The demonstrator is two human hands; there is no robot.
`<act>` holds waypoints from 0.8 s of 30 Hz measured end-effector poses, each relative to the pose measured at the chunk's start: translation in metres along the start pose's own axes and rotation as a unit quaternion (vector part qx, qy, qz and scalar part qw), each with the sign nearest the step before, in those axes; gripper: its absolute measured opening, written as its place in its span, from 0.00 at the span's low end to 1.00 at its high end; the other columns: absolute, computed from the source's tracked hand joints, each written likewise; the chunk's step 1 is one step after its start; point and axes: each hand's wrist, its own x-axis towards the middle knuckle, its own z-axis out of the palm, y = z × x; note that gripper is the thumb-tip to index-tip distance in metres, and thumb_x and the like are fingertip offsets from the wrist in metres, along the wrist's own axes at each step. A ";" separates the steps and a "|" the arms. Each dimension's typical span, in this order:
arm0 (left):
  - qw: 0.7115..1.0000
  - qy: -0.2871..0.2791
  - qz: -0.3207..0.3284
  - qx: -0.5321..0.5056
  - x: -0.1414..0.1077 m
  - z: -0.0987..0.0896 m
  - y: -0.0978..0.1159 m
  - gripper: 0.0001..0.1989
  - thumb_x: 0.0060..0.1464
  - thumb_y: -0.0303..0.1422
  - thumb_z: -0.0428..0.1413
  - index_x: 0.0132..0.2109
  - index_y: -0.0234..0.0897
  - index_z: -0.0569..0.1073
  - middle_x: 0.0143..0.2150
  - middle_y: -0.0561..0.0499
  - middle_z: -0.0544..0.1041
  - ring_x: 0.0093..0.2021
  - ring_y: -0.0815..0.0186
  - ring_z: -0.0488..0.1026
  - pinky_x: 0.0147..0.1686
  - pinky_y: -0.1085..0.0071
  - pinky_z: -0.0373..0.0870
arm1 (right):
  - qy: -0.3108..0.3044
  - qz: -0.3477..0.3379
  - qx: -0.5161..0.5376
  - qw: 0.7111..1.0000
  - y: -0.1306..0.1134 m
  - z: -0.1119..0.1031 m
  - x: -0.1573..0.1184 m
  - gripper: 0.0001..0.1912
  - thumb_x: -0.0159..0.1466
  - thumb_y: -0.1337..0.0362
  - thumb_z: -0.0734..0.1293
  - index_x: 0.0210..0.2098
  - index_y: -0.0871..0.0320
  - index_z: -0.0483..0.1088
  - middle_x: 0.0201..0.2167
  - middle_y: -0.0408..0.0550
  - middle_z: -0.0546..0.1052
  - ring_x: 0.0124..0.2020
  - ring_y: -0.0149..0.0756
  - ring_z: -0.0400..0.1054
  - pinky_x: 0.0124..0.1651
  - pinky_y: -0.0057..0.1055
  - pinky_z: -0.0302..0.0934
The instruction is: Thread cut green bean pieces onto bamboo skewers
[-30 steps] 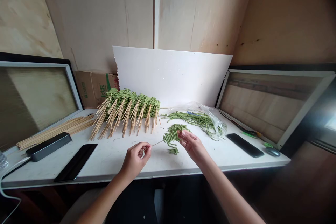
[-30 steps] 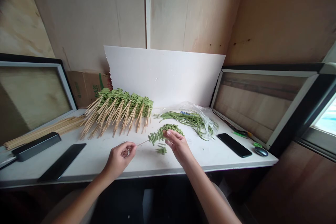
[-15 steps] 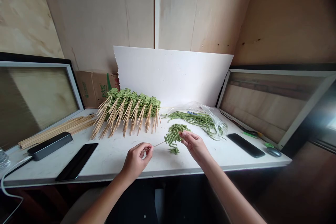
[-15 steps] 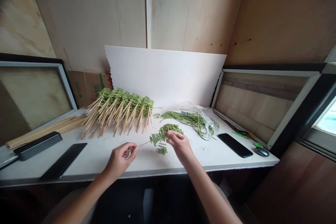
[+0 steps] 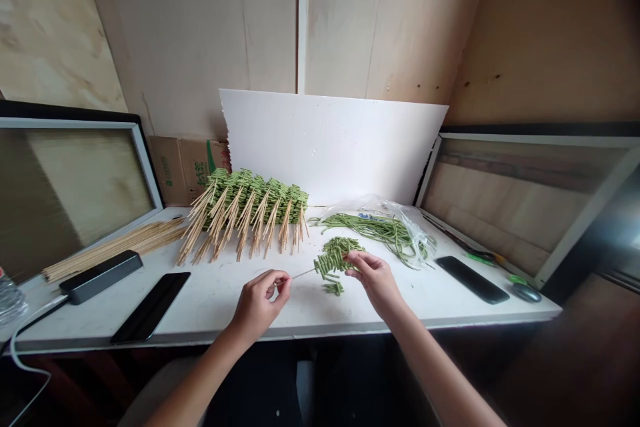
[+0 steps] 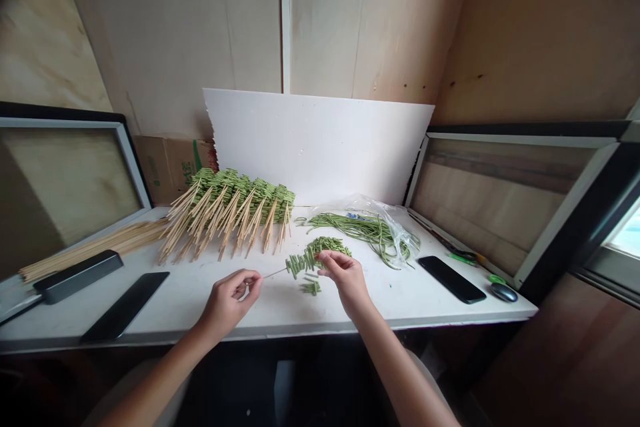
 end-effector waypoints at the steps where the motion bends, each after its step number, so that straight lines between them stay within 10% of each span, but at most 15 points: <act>1: 1.000 -0.001 0.001 0.002 0.000 0.000 -0.001 0.06 0.63 0.32 0.55 0.40 0.36 0.75 0.31 0.52 0.74 0.24 0.72 0.57 0.24 0.76 0.58 | 0.001 0.002 0.000 1.000 0.001 0.000 0.000 0.18 0.51 0.51 0.81 0.35 0.56 0.84 0.38 0.52 0.83 0.46 0.47 0.74 0.42 0.37 0.74; 14: 1.000 0.006 0.012 0.002 -0.002 0.006 -0.005 0.06 0.65 0.33 0.55 0.40 0.37 0.76 0.30 0.53 0.73 0.23 0.72 0.58 0.24 0.76 0.58 | 0.012 0.025 0.049 0.998 0.006 0.011 -0.004 0.16 0.49 0.54 0.83 0.32 0.57 0.84 0.36 0.49 0.82 0.42 0.42 0.75 0.50 0.42 0.75; 24: 0.999 0.013 -0.027 -0.011 -0.003 0.007 -0.010 0.08 0.65 0.36 0.56 0.41 0.37 0.76 0.30 0.52 0.74 0.23 0.71 0.61 0.24 0.76 0.60 | -0.007 -0.005 -0.104 0.995 -0.006 0.008 -0.005 0.20 0.53 0.47 0.79 0.35 0.57 0.84 0.39 0.53 0.83 0.42 0.45 0.74 0.39 0.37 0.73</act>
